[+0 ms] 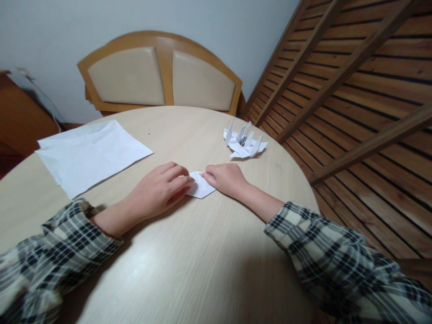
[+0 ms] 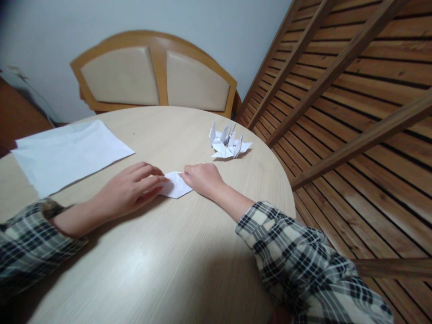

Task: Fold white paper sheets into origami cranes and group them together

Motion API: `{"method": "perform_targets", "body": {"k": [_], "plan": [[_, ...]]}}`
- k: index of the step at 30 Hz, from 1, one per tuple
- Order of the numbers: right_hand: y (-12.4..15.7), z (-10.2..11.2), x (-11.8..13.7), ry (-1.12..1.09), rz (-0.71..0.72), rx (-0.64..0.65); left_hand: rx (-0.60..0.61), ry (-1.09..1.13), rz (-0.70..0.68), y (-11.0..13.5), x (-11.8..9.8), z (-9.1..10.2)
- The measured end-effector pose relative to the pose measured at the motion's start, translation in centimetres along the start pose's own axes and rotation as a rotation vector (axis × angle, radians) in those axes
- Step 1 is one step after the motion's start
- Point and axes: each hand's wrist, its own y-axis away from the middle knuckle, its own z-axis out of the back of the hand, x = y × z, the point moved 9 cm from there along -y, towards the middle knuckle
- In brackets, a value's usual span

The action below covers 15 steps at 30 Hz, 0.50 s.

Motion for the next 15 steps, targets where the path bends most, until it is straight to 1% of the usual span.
{"method": "perform_targets", "body": {"k": [3,6,10,15], "plan": [[0.0,0.0,0.2,0.015,0.014,-0.003,0.071,0.084,-0.071,-0.1,-0.9,-1.6],[0.0,0.0,0.3,0.031,0.028,0.004,0.126,0.143,-0.067,0.0,-0.6,-2.7],[0.0,0.1,0.5,0.042,0.046,-0.003,0.109,0.185,-0.034,0.0,0.3,-2.7],[0.1,0.1,0.3,0.075,0.029,-0.009,0.105,0.182,-0.053,0.0,0.5,-2.8]]}}
